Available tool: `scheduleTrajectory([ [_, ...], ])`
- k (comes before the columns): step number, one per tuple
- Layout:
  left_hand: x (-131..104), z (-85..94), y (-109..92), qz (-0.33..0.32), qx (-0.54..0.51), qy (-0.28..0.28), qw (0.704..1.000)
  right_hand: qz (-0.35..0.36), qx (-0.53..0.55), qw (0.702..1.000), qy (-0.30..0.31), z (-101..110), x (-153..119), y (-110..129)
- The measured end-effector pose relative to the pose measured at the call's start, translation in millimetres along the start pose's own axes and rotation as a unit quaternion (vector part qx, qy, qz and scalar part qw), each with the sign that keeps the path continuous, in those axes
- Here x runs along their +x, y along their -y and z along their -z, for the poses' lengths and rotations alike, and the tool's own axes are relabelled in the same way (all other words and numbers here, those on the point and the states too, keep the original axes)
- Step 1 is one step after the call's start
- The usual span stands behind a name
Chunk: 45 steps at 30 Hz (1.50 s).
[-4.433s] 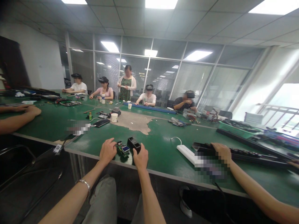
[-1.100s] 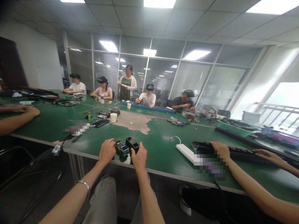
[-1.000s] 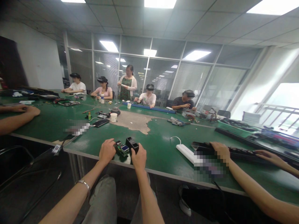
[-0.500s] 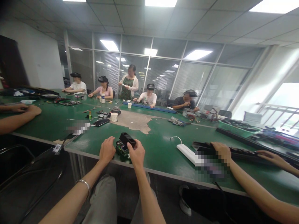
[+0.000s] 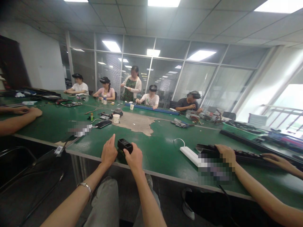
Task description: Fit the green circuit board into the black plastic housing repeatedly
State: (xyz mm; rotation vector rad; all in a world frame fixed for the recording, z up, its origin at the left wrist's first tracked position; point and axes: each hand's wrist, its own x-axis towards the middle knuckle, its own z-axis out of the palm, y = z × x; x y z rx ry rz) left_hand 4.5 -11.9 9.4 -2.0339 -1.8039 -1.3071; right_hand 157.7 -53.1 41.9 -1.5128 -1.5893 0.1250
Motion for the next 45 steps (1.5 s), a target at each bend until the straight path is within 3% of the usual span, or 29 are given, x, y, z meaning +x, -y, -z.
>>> scheduleTrajectory([
  [9,-0.2,1.3,0.0,-0.013,0.028,0.036,0.999,0.008,-0.035,0.998,0.060,-2.8,-9.6,-12.6],
  [18,0.8,-1.0,3.5,-0.023,0.033,0.059,0.997,0.020,-0.056,0.997,0.043,-9.6,-14.2,-17.4],
  [24,1.4,-4.4,3.5,0.010,0.055,0.042,0.998,-0.012,0.010,0.999,0.034,-3.8,-6.0,-11.1],
  [28,0.4,-5.1,4.5,0.019,0.069,0.057,0.996,-0.029,0.109,0.994,0.010,4.0,7.5,-7.3],
  [32,0.2,-2.9,3.3,0.015,0.072,0.080,0.994,-0.065,0.180,0.981,-0.024,10.3,20.6,-18.6],
  [36,1.0,-0.2,1.2,0.008,0.070,0.090,0.993,-0.068,0.085,0.992,-0.057,8.2,26.3,-44.7],
  [41,1.5,1.7,0.0,0.002,0.073,0.091,0.993,-0.040,-0.017,0.999,-0.024,-6.5,27.6,-72.3],
  [45,1.1,1.6,-0.1,-0.008,0.077,0.081,0.994,-0.029,-0.055,0.997,-0.035,-17.1,22.8,-83.9],
])
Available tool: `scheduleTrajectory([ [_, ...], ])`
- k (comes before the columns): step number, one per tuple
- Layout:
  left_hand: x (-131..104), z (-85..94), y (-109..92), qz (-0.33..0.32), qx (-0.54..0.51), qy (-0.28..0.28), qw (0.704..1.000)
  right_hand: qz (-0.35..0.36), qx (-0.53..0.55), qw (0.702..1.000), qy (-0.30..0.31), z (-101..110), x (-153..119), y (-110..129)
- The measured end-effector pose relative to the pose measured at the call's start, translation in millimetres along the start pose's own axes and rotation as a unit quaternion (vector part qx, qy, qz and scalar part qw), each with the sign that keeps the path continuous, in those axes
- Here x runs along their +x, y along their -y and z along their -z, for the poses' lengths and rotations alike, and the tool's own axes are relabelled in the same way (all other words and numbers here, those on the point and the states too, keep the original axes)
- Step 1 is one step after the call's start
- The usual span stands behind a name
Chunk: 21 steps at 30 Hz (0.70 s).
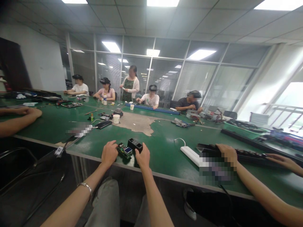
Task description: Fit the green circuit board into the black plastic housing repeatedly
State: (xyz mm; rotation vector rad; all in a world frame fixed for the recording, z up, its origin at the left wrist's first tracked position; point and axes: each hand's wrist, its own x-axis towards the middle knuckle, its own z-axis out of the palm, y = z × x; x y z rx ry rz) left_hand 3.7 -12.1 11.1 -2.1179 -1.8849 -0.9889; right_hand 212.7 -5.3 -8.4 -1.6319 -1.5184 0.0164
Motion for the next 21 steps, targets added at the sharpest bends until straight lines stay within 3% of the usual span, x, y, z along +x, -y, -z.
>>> scheduleTrajectory([
  [4,0.0,-0.9,-0.3,-0.002,0.005,0.000,1.000,-0.003,-0.010,1.000,-0.016,-2.6,-4.3,-3.1],
  [8,0.8,-1.3,-0.6,0.001,0.004,0.004,1.000,0.001,-0.005,1.000,0.013,1.1,-5.3,-0.8],
  [13,1.3,-1.4,0.3,0.005,-0.004,0.011,1.000,-0.014,0.059,0.998,0.014,8.6,-5.9,3.7],
  [17,1.3,-2.8,1.8,0.002,-0.013,0.012,1.000,-0.078,0.177,0.981,-0.004,20.0,-4.1,19.2],
  [21,0.6,-5.0,2.8,0.006,-0.013,0.004,1.000,-0.064,0.240,0.969,-0.003,29.5,-6.0,46.3],
])
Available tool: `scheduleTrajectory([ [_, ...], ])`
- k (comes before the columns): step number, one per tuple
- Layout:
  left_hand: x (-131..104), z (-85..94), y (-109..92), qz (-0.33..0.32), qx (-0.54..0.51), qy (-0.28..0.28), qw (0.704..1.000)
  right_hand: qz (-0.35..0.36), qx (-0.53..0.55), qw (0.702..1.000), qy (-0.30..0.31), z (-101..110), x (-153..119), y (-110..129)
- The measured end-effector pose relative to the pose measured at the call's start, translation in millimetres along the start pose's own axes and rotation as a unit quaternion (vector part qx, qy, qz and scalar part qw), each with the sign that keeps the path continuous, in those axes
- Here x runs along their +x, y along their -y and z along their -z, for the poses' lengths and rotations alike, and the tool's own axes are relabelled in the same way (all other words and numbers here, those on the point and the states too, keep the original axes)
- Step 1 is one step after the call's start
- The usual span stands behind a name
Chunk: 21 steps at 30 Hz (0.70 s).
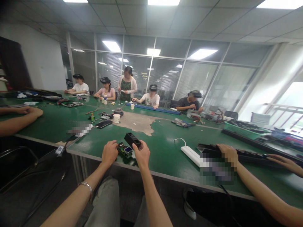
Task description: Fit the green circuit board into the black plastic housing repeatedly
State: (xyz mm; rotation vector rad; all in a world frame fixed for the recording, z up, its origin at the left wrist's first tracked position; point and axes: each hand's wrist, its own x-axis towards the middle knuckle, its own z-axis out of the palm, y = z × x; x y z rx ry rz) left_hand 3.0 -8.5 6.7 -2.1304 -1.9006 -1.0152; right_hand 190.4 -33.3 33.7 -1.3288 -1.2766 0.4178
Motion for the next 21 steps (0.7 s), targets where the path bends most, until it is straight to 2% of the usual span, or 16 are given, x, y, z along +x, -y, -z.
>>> scheduleTrajectory([
  [3,-0.7,-2.0,0.6,0.007,0.004,-0.020,1.000,0.018,0.002,1.000,0.024,-7.4,-8.1,11.6],
  [9,-1.9,-3.3,-0.1,0.030,0.001,-0.063,0.998,0.034,-0.034,0.998,0.050,-12.5,-16.0,12.1],
  [16,-2.7,2.3,-4.1,0.033,-0.029,-0.061,0.997,0.066,-0.131,0.987,0.067,-8.0,-14.3,20.3],
  [21,-2.2,4.9,-4.4,0.028,-0.030,-0.058,0.997,0.080,-0.171,0.979,0.082,-10.9,-18.9,17.4],
])
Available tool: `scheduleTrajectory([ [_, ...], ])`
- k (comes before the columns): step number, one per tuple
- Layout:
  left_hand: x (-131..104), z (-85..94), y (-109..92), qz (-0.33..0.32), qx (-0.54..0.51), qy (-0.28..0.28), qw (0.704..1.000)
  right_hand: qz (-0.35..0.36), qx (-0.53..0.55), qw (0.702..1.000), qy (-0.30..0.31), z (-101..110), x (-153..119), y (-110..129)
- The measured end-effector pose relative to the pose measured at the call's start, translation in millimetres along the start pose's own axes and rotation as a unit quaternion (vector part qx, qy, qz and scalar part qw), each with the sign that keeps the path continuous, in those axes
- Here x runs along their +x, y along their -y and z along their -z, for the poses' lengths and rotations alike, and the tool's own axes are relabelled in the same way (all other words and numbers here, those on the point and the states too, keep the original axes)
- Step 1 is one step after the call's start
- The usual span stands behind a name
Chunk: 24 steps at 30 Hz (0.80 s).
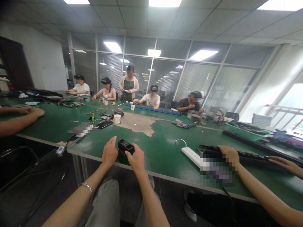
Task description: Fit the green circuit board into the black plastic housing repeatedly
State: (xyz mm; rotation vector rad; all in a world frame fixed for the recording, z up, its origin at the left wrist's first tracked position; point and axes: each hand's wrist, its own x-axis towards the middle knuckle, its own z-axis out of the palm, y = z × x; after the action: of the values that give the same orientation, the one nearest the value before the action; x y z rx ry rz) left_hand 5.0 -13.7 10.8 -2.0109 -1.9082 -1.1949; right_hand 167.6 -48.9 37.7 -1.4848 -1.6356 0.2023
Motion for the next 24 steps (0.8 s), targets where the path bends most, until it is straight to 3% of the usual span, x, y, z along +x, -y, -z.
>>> scheduleTrajectory([
  [5,0.4,0.5,1.4,-0.017,0.013,0.056,0.998,0.007,-0.016,1.000,0.022,-3.3,-6.8,-7.6],
  [9,0.4,1.0,1.2,-0.016,0.009,0.038,0.999,0.001,-0.022,1.000,0.005,-5.8,-11.8,-11.1],
  [17,2.3,2.3,1.1,-0.019,0.016,0.076,0.997,0.002,-0.019,1.000,-0.005,-5.4,-12.8,-12.2],
  [24,1.8,-0.8,1.6,-0.012,0.013,0.050,0.999,-0.004,-0.011,1.000,-0.018,-7.0,-14.7,-16.2],
])
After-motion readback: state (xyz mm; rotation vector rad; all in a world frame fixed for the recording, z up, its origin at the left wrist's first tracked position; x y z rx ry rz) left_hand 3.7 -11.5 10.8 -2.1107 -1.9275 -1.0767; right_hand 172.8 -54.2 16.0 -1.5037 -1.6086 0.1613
